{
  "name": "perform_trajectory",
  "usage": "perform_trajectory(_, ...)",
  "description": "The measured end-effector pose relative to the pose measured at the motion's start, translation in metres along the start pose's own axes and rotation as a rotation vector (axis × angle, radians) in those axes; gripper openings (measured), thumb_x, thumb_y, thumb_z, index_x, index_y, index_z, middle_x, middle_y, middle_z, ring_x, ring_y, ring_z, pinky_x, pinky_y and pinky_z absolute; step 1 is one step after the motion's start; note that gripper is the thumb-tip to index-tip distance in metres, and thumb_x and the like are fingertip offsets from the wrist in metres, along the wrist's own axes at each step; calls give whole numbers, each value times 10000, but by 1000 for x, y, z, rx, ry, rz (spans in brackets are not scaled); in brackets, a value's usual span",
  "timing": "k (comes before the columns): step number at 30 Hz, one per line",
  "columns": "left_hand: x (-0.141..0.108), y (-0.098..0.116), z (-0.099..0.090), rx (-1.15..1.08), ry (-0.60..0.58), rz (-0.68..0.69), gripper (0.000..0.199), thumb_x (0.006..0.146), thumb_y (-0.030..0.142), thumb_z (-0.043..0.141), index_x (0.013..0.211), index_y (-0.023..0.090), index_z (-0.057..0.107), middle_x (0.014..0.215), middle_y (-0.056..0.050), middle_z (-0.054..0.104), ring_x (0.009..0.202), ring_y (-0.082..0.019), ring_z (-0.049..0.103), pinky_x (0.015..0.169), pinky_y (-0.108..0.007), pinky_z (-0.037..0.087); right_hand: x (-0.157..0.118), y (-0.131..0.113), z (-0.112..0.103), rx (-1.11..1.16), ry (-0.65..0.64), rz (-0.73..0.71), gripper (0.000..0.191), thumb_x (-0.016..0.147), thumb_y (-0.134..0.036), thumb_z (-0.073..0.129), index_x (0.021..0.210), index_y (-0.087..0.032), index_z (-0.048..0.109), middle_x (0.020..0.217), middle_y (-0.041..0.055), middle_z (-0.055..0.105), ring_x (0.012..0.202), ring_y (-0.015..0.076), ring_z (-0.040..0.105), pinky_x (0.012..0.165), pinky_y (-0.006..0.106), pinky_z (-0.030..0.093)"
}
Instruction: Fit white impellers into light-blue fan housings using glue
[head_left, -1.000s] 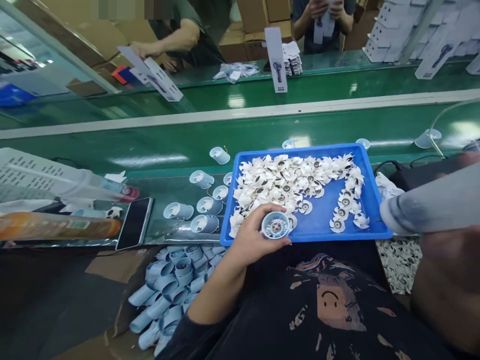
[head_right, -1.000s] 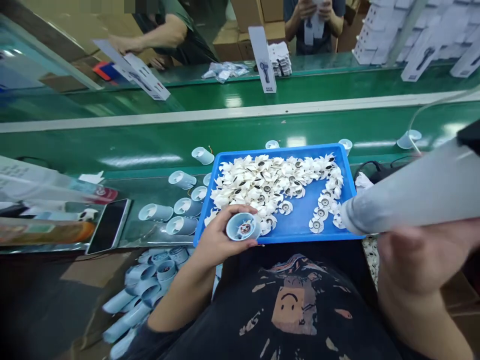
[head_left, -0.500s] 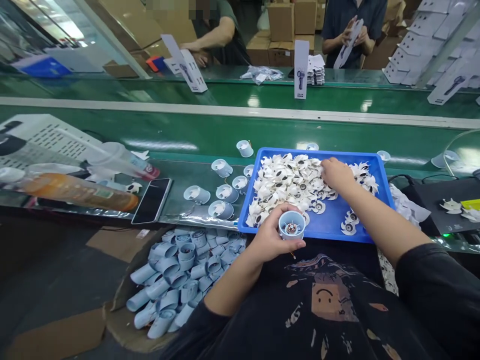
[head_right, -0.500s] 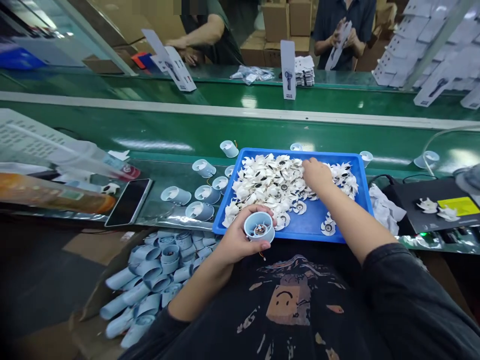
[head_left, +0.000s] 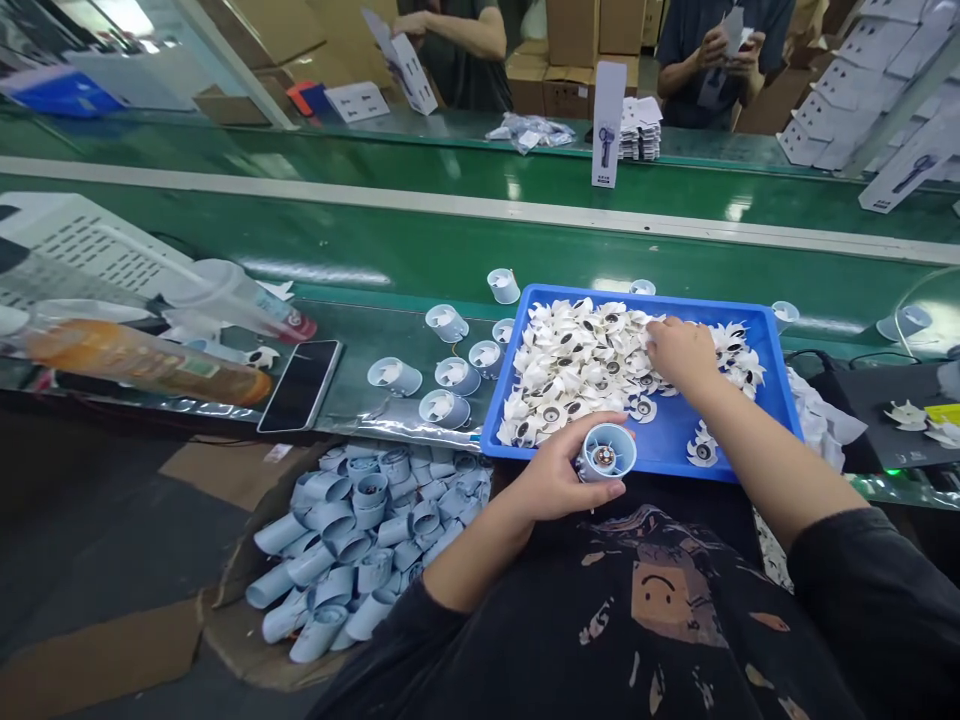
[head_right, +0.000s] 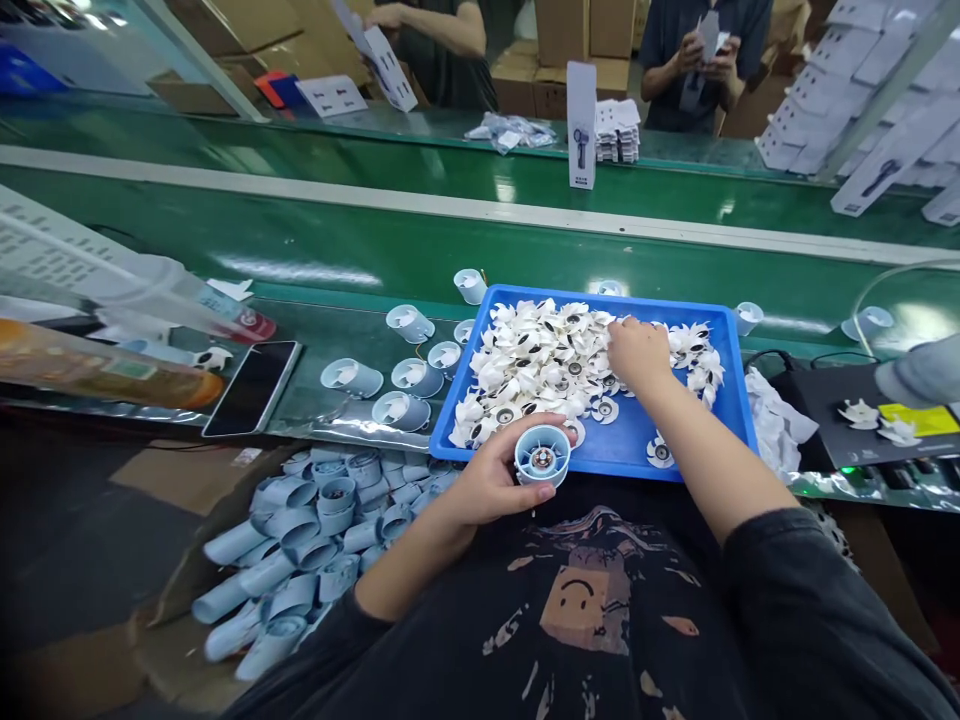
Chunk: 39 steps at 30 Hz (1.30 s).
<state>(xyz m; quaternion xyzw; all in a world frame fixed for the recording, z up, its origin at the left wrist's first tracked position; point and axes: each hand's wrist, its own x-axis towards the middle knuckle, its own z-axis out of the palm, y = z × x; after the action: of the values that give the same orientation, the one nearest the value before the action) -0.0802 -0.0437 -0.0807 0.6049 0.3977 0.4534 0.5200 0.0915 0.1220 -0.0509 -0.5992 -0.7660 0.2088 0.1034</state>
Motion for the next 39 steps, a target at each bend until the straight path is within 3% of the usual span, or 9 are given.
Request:
perform_trajectory(5, -11, 2, -9, 188, 125, -15, 667, 667, 386, 799, 1244, 194, 525, 1217, -140, 644, 1097, -294, 644, 934, -418, 514, -65, -1, -8, 565, -258, -44, 482, 833, -451, 520, 1200, -149, 599, 1046, 129, 658, 894, 223, 638, 883, 431, 518)
perform_trajectory(11, -5, 17, -4, 575, 48, 115, 542, 717, 451, 796, 1156, 214, 583, 1128, -91, 706, 1037, -270, 668, 935, -426, 518, -121, 7, -4, 940, -455, -36, 483, 744, -594, 631, 1002, -187, 629, 828, 59, 652, 707, 167, 623, 722, 349, 549)
perform_trajectory(15, 1, 18, 7, 745, 34, 278, 381, 856, 445, 644, 1115, 176, 571, 1044, -95, 719, 967, -249, 682, 870, -410, 539, -136, -7, -14, 511, -176, -424, 210, 875, -281, 614, 1065, -218, 677, 976, 71, 645, 848, 172, 612, 784, 327, 509)
perform_trajectory(19, -1, 13, 14, 828, 88, 403, 292, 930, 363, 517, 1145, 168, 537, 1047, -103, 713, 994, -231, 682, 865, -394, 549, -140, -26, -17, 28, 37, -670, 72, 861, -168, 635, 874, -170, 705, 801, 64, 530, 731, 176, 500, 624, 291, 404)
perform_trajectory(23, -6, 10, 17, 896, 158, 398, 282, 932, 374, 500, 1141, 186, 531, 1017, -92, 714, 966, -226, 688, 857, -401, 557, -132, -31, -5, 32, 43, -717, 154, 844, -159, 662, 692, -141, 645, 722, 40, 451, 695, 157, 425, 605, 274, 330)
perform_trajectory(29, -4, 21, 17, 932, 256, 441, 315, 936, 364, 508, 1207, 204, 497, 1032, -80, 705, 983, -220, 678, 913, -399, 540, -134, -29, -12, 135, 44, -701, 198, 949, -287, 555, 913, -185, 721, 797, 60, 466, 732, 167, 470, 644, 299, 392)
perform_trajectory(34, -20, 21, -27, 969, 473, 366, 531, 784, 510, 727, 1202, 233, 549, 1184, -105, 572, 1143, -284, 570, 1005, -459, 482, -147, -10, -39, 412, -200, -685, 206, 969, -363, 547, 986, -285, 737, 817, 37, 500, 705, 105, 548, 585, 216, 456)
perform_trajectory(37, -63, 5, -77, 994, 851, 80, 586, 713, 549, 769, 1162, 219, 588, 1180, -116, 487, 1201, -334, 499, 1006, -493, 472, -151, 13, -43, 404, -78, -610, 204, 954, -353, 571, 1119, -361, 693, 847, 22, 528, 742, 103, 580, 604, 209, 483)
perform_trajectory(39, -92, -10, -106, 897, 940, -168, 577, 737, 511, 740, 1193, 221, 539, 1100, -89, 539, 1108, -306, 565, 951, -485, 507, -152, 26, -42, 383, -30, -563, 220, 955, -359, 563, 1139, -402, 674, 859, 17, 547, 753, 109, 595, 599, 218, 492)
